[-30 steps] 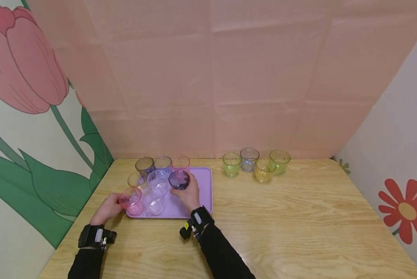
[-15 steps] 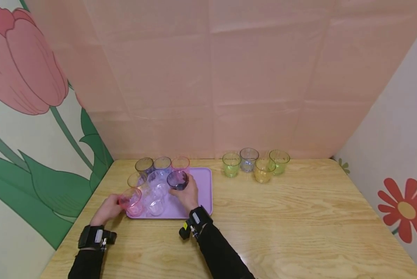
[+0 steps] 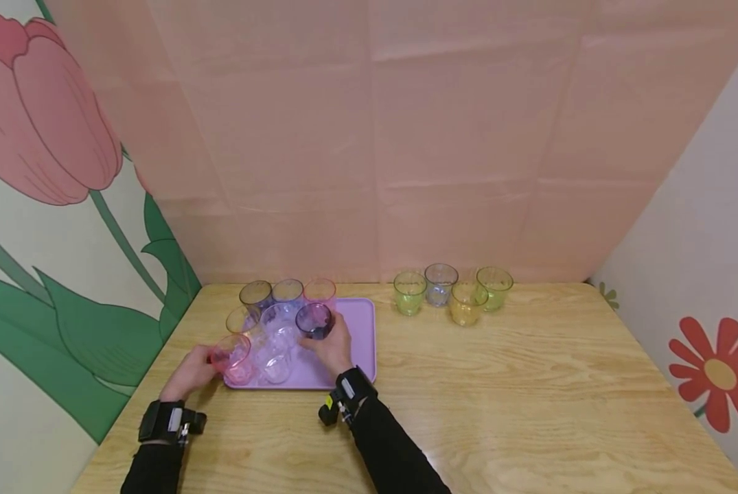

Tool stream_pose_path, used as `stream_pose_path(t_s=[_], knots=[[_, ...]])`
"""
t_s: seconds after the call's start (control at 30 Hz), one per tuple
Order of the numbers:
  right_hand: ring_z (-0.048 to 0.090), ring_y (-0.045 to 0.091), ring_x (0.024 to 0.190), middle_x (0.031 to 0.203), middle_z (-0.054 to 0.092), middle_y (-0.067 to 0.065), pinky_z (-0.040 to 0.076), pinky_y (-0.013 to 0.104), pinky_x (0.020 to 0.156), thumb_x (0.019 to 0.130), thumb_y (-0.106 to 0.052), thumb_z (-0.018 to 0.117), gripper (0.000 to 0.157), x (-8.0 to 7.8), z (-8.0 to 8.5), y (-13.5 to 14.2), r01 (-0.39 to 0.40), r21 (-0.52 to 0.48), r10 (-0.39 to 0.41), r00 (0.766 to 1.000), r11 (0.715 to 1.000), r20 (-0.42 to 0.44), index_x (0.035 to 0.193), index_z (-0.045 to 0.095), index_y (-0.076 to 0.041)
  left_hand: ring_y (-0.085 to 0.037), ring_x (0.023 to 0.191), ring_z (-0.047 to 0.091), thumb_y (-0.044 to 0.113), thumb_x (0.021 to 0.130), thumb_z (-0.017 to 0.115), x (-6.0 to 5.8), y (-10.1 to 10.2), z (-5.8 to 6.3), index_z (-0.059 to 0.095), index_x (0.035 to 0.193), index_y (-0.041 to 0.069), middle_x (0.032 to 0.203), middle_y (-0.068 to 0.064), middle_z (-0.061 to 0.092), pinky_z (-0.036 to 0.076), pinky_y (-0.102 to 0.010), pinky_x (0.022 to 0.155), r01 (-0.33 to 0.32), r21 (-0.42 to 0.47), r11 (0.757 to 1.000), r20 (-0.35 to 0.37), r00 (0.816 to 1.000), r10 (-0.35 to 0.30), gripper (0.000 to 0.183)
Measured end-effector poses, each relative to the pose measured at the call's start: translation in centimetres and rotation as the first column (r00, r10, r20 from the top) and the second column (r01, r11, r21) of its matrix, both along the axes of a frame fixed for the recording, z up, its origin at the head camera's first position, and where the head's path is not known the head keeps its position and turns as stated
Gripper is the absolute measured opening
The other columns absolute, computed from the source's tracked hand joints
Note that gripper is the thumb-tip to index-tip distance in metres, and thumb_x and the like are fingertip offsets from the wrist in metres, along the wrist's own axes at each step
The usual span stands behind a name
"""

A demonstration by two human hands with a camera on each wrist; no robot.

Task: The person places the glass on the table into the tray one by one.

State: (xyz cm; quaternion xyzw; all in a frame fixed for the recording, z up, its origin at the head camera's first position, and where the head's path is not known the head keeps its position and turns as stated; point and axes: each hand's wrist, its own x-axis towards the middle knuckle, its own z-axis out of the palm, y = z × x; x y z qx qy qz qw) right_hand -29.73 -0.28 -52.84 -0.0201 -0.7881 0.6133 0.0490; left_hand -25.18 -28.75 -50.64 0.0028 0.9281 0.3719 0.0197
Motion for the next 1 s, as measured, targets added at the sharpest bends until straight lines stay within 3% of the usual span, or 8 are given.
stream_pose_path(t_s=[0.23, 0.43, 0.63, 1.0], knots=[[0.048, 0.04, 0.134, 0.142, 0.053, 0.026, 0.033, 0.05, 0.114, 0.066, -0.006, 0.093, 0.092, 0.2, 0.3, 0.6, -0.07, -0.024, 0.07, 0.997, 0.997, 0.027, 0.143, 0.043, 0.006, -0.025, 0.082, 0.055, -0.005, 0.088, 0.061, 0.0, 0.0, 0.0, 0.071, 0.092, -0.002, 0.088, -0.011, 0.064, 0.045, -0.037, 0.076, -0.001, 0.007, 1.0, -0.002, 1.0, 0.001, 0.01], [0.039, 0.043, 0.141, 0.149, 0.043, 0.03, 0.029, 0.049, 0.117, 0.067, 0.011, 0.077, 0.092, 0.4, 0.7, 1.8, -0.137, -0.066, 0.139, 0.989, 0.988, 0.04, 0.148, 0.035, 0.009, -0.025, 0.082, 0.055, -0.005, 0.089, 0.061, 0.1, 0.1, 0.1, 0.07, 0.09, -0.002, 0.087, -0.011, 0.063, 0.045, -0.037, 0.076, -0.004, 0.007, 1.0, 0.004, 1.0, 0.004, 0.009], [0.036, 0.044, 0.143, 0.152, 0.038, 0.032, 0.03, 0.049, 0.116, 0.068, 0.014, 0.07, 0.092, 0.5, 1.8, 3.5, -0.174, -0.059, 0.176, 0.983, 0.983, 0.045, 0.151, 0.029, 0.012, -0.026, 0.081, 0.055, -0.006, 0.087, 0.06, 0.2, 0.1, 0.1, 0.07, 0.09, -0.003, 0.087, -0.011, 0.064, 0.045, -0.038, 0.076, 0.001, -0.002, 1.0, -0.013, 1.0, -0.001, 0.01], [0.037, 0.046, 0.142, 0.15, 0.037, 0.037, 0.029, 0.05, 0.117, 0.078, 0.016, 0.063, 0.076, -0.1, 3.5, 8.0, -0.255, -0.154, 0.255, 0.967, 0.955, -0.018, 0.147, 0.032, 0.016, -0.023, 0.078, 0.054, -0.004, 0.085, 0.063, 0.0, -0.1, -0.3, 0.068, 0.086, -0.004, 0.083, -0.011, 0.063, 0.046, -0.037, 0.074, 0.03, -0.012, 0.999, -0.061, 0.998, -0.031, 0.006]])
